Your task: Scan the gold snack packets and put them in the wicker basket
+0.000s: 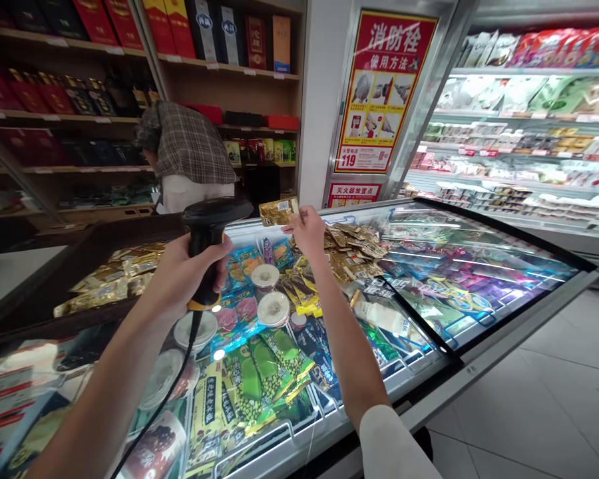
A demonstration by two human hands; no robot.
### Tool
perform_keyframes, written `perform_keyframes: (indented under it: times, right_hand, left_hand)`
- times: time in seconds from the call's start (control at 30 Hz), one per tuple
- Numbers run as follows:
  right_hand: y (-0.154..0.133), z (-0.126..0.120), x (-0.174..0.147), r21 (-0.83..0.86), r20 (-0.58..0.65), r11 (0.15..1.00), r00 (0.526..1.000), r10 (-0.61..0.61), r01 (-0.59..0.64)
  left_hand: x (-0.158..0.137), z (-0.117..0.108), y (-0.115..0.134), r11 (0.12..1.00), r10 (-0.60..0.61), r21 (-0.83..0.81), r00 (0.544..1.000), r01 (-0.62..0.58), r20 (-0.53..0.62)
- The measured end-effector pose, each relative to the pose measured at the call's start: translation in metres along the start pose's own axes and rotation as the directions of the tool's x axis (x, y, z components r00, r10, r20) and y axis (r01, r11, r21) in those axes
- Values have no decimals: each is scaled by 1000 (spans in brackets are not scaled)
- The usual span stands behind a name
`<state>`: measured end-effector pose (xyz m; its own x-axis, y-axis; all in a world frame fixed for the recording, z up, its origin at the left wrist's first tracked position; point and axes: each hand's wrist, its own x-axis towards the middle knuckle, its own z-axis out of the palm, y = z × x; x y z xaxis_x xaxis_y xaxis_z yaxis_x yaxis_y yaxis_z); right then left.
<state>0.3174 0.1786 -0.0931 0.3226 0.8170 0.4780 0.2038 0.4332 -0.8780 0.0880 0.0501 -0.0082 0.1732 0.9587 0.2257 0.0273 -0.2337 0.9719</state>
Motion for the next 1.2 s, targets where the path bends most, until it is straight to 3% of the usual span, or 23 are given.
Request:
perform_keyframes:
  times: [0.1,0.3,0.67,0.93,1.07,1.2]
  right_hand:
    - [9,23,-4,129,6,991,999,41,-41]
    - [15,45,-6,261,50,964,998,37,-49]
    - [6,46,-10,317,48,947,998,36,-49]
    - [9,40,-9,87,-24,992,996,90,-88]
    - [11,32,-13,0,102,998,993,58,-58]
    - [-3,38,-23,157,162,986,986,38,-64]
  left_hand:
    - [-2,4,1,995,-47,-83,998,51,52]
    - [2,3,-5,999,-29,-17,999,29,25]
    - [4,2,-9,999,-49,10,999,49,-1]
    - [-4,-3,4,1000,27,-6,999,-27,21]
    - [-9,-4,7,999,46,-17,999,-45,21]
    - [-13,-3,11,999,46,-26,999,-46,27]
